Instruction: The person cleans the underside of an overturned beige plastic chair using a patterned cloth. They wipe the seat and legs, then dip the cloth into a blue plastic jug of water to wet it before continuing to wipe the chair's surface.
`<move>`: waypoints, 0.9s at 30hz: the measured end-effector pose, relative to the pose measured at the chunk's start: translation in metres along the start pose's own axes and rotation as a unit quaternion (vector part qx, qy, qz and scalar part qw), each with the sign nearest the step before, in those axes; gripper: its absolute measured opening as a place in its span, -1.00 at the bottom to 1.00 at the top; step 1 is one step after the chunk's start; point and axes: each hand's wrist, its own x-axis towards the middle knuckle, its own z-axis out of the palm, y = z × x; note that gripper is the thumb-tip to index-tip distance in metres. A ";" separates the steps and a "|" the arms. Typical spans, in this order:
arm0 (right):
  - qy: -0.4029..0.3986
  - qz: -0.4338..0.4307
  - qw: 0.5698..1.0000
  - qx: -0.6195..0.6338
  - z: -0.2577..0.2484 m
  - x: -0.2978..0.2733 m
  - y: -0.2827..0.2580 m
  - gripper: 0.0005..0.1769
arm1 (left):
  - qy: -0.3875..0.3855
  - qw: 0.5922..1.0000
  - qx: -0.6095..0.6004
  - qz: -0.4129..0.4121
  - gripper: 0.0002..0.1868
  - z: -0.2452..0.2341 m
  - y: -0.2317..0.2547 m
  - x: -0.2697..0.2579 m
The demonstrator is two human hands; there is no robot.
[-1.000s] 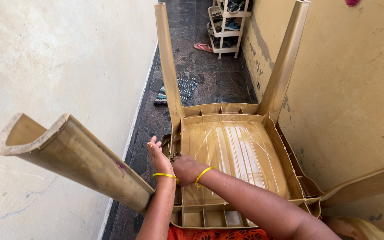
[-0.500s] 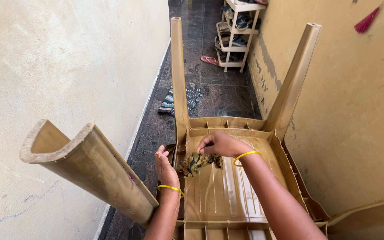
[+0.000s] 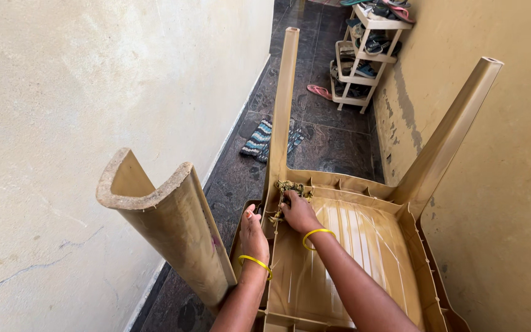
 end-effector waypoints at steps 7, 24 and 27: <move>-0.161 0.016 0.986 0.039 -0.035 -0.065 -0.017 -0.78 | -0.027 1.000 0.004 -0.015 -0.25 0.000 0.002 -0.004; -0.442 0.067 0.876 0.181 -0.126 -0.150 -0.037 -0.77 | -0.084 0.942 0.325 0.018 -0.37 0.002 0.011 -0.013; -0.326 0.100 0.910 0.235 -0.159 -0.114 -0.032 -0.75 | -0.099 0.920 0.377 0.045 -0.36 0.003 0.015 -0.021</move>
